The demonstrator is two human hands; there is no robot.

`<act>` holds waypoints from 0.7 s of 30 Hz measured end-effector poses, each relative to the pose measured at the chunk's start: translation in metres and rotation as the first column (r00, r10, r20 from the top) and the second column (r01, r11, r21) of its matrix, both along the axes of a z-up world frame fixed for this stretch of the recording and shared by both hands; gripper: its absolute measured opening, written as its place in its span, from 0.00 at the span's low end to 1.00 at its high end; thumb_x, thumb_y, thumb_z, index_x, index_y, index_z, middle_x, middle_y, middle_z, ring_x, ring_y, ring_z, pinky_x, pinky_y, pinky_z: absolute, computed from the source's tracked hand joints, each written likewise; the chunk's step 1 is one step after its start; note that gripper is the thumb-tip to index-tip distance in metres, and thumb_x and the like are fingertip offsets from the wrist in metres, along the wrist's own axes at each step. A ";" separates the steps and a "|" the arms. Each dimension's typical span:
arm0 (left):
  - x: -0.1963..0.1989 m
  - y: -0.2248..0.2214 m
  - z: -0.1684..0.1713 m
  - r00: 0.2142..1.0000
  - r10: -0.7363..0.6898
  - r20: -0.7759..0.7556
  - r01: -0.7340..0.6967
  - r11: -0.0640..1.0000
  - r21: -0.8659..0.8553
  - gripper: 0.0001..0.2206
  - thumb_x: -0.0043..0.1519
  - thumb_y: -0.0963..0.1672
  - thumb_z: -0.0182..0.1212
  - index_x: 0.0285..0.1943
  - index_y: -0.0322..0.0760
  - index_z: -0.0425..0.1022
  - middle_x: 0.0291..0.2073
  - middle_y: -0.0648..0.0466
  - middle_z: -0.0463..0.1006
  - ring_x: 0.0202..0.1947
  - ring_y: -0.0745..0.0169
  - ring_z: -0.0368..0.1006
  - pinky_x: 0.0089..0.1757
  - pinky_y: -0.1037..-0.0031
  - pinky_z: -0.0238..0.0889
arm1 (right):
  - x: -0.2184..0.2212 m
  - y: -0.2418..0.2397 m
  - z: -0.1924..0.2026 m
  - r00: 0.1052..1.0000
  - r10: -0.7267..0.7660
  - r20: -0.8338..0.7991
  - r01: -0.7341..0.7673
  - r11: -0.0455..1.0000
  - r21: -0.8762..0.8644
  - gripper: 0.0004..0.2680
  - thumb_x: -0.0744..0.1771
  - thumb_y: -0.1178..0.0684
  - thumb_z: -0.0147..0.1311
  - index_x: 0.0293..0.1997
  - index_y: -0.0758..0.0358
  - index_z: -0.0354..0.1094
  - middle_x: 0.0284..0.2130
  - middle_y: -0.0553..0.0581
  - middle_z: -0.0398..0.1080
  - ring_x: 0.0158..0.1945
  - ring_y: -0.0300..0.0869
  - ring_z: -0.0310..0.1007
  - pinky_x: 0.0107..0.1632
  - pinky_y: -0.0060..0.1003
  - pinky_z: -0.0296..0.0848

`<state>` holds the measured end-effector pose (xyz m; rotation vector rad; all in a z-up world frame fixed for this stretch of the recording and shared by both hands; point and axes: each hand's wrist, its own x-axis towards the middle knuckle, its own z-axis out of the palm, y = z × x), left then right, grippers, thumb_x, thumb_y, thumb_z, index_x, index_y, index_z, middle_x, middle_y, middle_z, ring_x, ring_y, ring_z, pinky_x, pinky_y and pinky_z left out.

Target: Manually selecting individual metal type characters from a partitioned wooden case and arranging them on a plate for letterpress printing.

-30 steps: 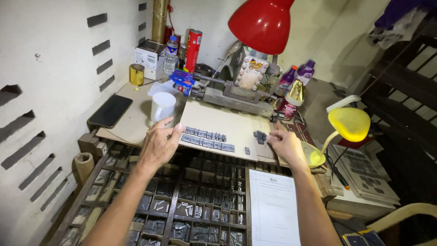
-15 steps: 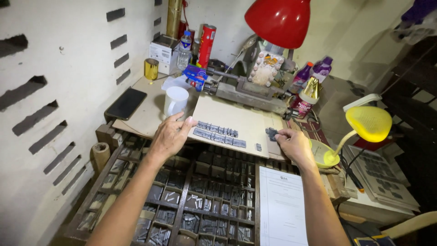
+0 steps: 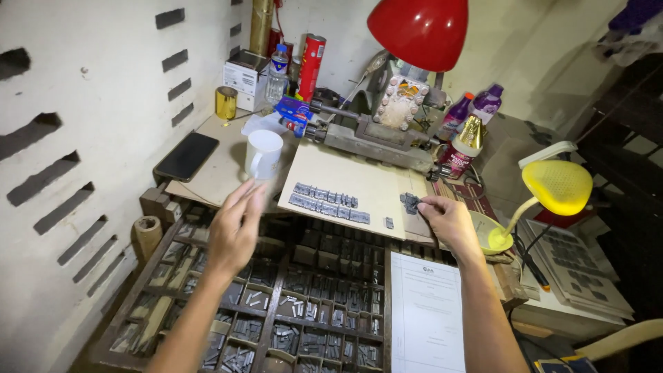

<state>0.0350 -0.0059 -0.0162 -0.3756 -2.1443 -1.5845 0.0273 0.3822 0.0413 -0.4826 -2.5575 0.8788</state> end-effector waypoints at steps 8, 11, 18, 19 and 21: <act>0.062 -0.051 -0.147 0.960 0.248 0.130 -0.215 0.951 -0.224 0.24 0.66 0.55 0.43 0.65 0.49 0.74 0.73 0.53 0.65 0.68 0.54 0.65 0.60 0.47 0.62 | 0.023 -0.043 0.041 0.998 0.063 -0.011 -0.064 0.978 -0.199 0.10 0.66 0.55 0.56 0.50 0.61 0.79 0.34 0.52 0.78 0.33 0.34 0.71 0.41 0.27 0.69; 0.083 -0.053 -0.184 0.900 0.358 0.247 -0.282 0.912 -0.297 0.23 0.64 0.57 0.47 0.62 0.58 0.79 0.70 0.63 0.70 0.67 0.59 0.67 0.60 0.52 0.63 | 0.026 -0.076 0.050 0.981 0.194 0.033 -0.184 0.964 -0.192 0.09 0.66 0.56 0.59 0.50 0.65 0.78 0.35 0.58 0.82 0.31 0.36 0.77 0.36 0.29 0.76; 0.094 -0.051 -0.240 0.886 0.461 -0.042 -0.454 0.847 -0.278 0.16 0.60 0.52 0.62 0.54 0.53 0.84 0.60 0.59 0.80 0.59 0.58 0.76 0.51 0.62 0.76 | 0.009 -0.128 0.052 0.958 0.225 0.179 -0.213 0.974 -0.083 0.04 0.67 0.55 0.60 0.34 0.58 0.79 0.25 0.52 0.80 0.17 0.32 0.63 0.22 0.27 0.62; 0.092 -0.052 -0.246 0.886 0.464 -0.015 -0.446 0.843 -0.301 0.17 0.59 0.53 0.62 0.55 0.56 0.83 0.61 0.60 0.79 0.61 0.58 0.74 0.49 0.61 0.79 | 0.007 -0.131 0.051 0.960 0.206 0.190 -0.193 0.977 -0.086 0.04 0.67 0.54 0.62 0.33 0.57 0.79 0.23 0.52 0.80 0.17 0.31 0.60 0.21 0.26 0.59; 0.090 -0.055 -0.250 0.896 0.441 -0.047 -0.435 0.850 -0.297 0.17 0.59 0.53 0.62 0.55 0.53 0.83 0.61 0.58 0.79 0.61 0.57 0.74 0.52 0.59 0.77 | 0.006 -0.138 0.048 0.965 0.201 0.168 -0.173 0.971 -0.164 0.03 0.67 0.56 0.62 0.34 0.60 0.78 0.26 0.55 0.80 0.21 0.35 0.69 0.23 0.28 0.68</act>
